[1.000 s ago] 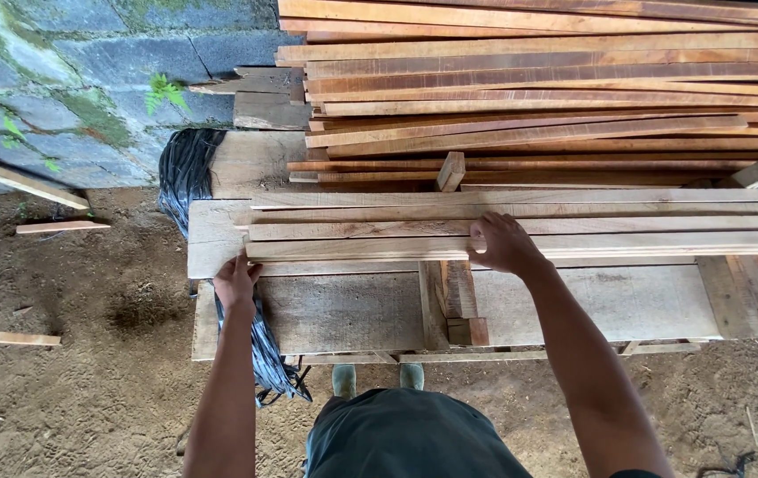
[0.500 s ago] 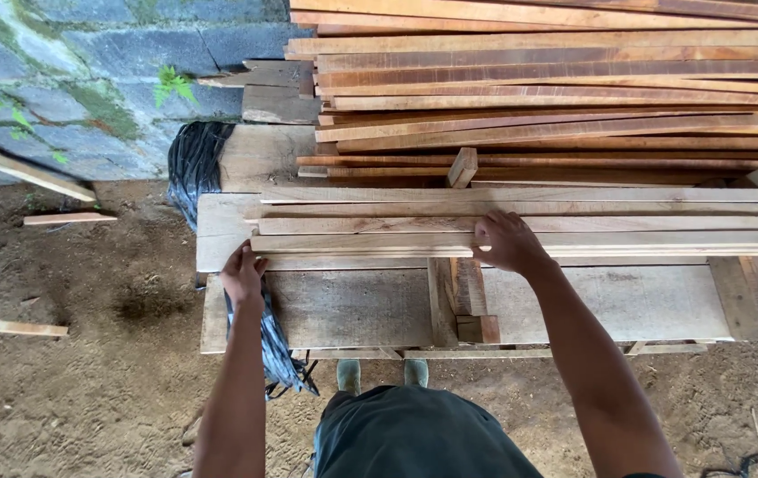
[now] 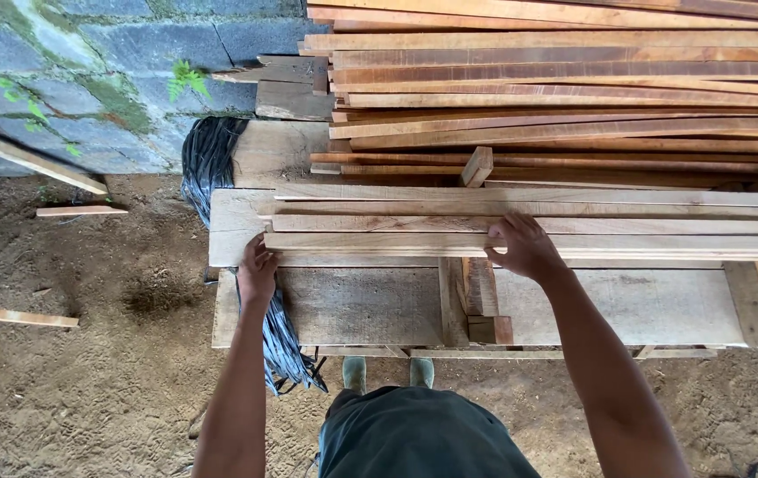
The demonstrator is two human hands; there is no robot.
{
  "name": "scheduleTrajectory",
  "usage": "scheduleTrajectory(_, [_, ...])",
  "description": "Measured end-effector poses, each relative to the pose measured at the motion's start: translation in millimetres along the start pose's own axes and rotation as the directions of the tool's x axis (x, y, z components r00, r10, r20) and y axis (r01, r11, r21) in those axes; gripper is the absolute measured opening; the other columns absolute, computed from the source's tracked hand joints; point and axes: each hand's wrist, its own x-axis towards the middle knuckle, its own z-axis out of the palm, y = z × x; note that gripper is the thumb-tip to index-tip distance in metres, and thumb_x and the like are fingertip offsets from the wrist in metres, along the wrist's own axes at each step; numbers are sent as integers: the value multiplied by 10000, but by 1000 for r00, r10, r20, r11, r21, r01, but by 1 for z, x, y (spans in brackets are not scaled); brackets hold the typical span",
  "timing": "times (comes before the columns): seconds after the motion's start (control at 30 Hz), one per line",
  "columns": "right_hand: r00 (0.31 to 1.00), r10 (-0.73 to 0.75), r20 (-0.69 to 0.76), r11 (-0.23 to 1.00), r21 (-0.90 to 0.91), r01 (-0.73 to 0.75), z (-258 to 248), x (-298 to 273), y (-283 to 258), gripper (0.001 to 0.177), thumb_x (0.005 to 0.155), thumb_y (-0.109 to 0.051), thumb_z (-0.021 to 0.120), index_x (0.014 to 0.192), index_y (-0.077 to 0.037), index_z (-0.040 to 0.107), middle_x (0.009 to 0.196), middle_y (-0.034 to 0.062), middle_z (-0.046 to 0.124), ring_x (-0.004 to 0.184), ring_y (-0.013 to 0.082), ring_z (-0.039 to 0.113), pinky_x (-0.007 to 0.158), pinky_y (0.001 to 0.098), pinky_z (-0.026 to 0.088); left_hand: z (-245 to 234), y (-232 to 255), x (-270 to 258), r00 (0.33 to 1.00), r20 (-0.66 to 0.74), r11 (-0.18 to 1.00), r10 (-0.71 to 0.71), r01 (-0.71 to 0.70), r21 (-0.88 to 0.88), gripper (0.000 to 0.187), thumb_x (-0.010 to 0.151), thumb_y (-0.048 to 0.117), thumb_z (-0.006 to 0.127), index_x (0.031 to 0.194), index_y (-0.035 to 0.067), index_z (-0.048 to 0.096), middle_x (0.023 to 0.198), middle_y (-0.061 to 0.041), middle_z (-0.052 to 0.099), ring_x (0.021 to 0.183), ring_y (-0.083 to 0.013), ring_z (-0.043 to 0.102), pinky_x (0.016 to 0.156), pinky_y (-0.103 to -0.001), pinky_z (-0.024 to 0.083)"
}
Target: Organizing and aligning wooden planks on a workbench.
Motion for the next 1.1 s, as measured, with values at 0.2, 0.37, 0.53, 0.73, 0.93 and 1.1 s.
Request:
scheduleTrajectory(0.2, [998, 0, -58, 1000, -10, -1, 0, 0, -8, 237, 776, -306, 826, 886, -138, 701, 802, 38, 606, 779, 245, 663, 769, 384, 533, -3, -11, 8, 1000, 20, 998, 6, -5, -57, 533, 974, 189, 740, 1466, 161, 538, 1378, -200, 614, 1340, -442, 518, 1090, -581, 489])
scheduleTrajectory(0.37, [997, 5, -73, 1000, -10, -6, -9, 3, -16, 238, 773, -311, 827, 890, -138, 713, 801, 35, 620, 782, 243, 669, 764, 385, 540, 1, -11, 6, 999, 23, 985, 44, -40, -168, 540, 976, 139, 728, 1473, 119, 519, 1381, -241, 595, 1358, -466, 493, 1114, -578, 460])
scheduleTrajectory(0.53, [995, -7, -100, 1000, -27, 5, -2, 0, -16, 212, 769, -289, 824, 878, -148, 709, 796, 26, 608, 777, 238, 664, 738, 383, 538, 4, -4, 0, 999, 10, 980, 50, -47, -194, 531, 981, 163, 722, 1471, 116, 521, 1374, -233, 597, 1361, -455, 500, 1119, -565, 447])
scheduleTrajectory(0.73, [992, -7, -125, 999, -34, 2, -7, -1, -23, 202, 779, -298, 825, 905, -181, 720, 831, -3, 628, 815, 214, 675, 754, 370, 548, 9, -16, 1, 998, -41, 990, 37, -43, -133, 510, 1007, 148, 676, 1496, 177, 533, 1194, -188, 695, 1257, -366, 598, 1054, -516, 512])
scheduleTrajectory(0.93, [996, 12, -92, 1000, -1, -12, -20, 1, -34, 190, 778, -252, 834, 922, -157, 752, 870, 32, 665, 860, 244, 685, 796, 385, 560, 11, -20, 2, 999, -48, 971, 18, -29, -236, 504, 969, 87, 699, 1451, 104, 551, 1388, -181, 615, 1343, -341, 557, 1114, -498, 473])
scheduleTrajectory(1.1, [993, 73, -97, 993, 95, -63, -19, 2, -32, 152, 804, -243, 824, 909, -159, 753, 876, 50, 680, 887, 268, 694, 809, 410, 559, 5, -10, 5, 999, 21, 964, -33, 38, -262, 563, 958, 34, 686, 1479, 45, 472, 1497, -219, 510, 1399, -414, 477, 1126, -540, 456])
